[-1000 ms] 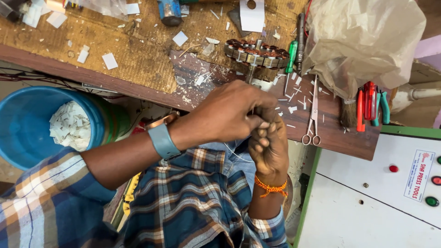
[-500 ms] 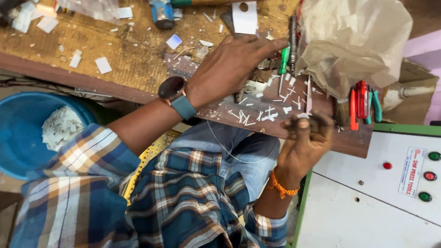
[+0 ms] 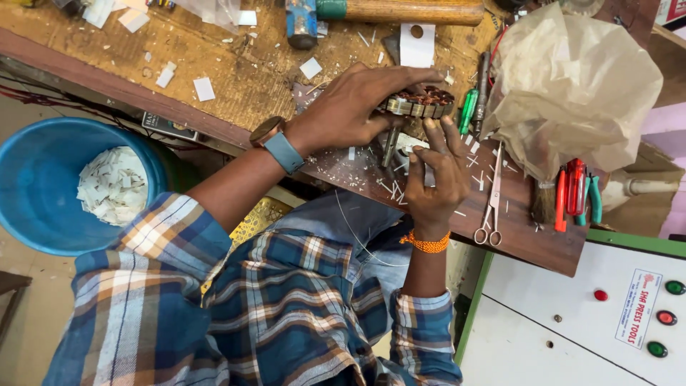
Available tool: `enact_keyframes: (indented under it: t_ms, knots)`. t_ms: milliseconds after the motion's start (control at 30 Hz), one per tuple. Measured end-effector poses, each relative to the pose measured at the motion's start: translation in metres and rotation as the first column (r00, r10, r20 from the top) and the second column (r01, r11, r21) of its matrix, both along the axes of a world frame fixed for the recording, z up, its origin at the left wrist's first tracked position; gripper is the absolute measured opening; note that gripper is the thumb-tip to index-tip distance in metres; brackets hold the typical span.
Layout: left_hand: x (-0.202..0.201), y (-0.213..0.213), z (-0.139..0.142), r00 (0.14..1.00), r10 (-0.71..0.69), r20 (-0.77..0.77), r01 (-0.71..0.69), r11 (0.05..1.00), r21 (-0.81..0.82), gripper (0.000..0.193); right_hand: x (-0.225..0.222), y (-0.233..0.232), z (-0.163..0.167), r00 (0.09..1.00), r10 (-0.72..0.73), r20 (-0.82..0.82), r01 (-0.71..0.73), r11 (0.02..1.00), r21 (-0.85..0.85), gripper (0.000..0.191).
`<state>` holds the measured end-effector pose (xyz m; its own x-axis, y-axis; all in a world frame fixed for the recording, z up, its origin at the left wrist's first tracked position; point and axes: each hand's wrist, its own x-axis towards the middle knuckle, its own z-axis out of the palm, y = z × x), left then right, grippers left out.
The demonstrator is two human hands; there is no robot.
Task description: The person repeatedly cuts small white rectangular pieces with scissors and inserts them into slots on a cylindrical stator-like component. They use a green-handled screwdriver to adjust or secure the pieces in place. The work is performed at a cluttered wooden workbench with tools and debris visible.
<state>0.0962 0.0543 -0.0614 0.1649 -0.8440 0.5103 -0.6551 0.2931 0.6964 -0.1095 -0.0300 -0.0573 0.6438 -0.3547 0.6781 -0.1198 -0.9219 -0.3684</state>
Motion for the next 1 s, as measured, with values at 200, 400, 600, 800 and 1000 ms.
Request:
enact_keyframes:
  t_ms: [200, 400, 600, 800, 1000]
  knots:
    - [-0.007, -0.012, 0.015, 0.983, 0.094, 0.158, -0.086, 0.995, -0.054, 0.081, 0.0, 0.0, -0.004, 0.996, -0.078, 0.045, 0.078, 0.997, -0.003, 0.013]
    - [-0.013, -0.016, 0.007, 0.957, 0.151, 0.248, -0.15, 0.988, -0.023, 0.072, -0.002, -0.006, -0.011, 0.994, -0.086, 0.07, 0.078, 0.991, 0.106, 0.016]
    - [-0.014, -0.02, -0.015, 0.945, 0.189, 0.266, -0.165, 0.98, -0.111, 0.067, -0.001, -0.015, -0.019, 0.999, 0.001, 0.053, -0.004, 0.999, 0.048, 0.02]
    - [-0.012, -0.009, -0.018, 0.949, 0.254, 0.188, -0.222, 0.959, -0.174, 0.064, 0.0, -0.019, -0.001, 0.995, 0.042, -0.092, -0.044, 0.999, -0.018, 0.017]
    - [-0.008, -0.013, -0.007, 0.97, 0.138, 0.202, -0.131, 0.99, -0.045, 0.064, 0.007, -0.014, 0.008, 0.981, 0.004, 0.195, -0.021, 0.996, 0.084, 0.014]
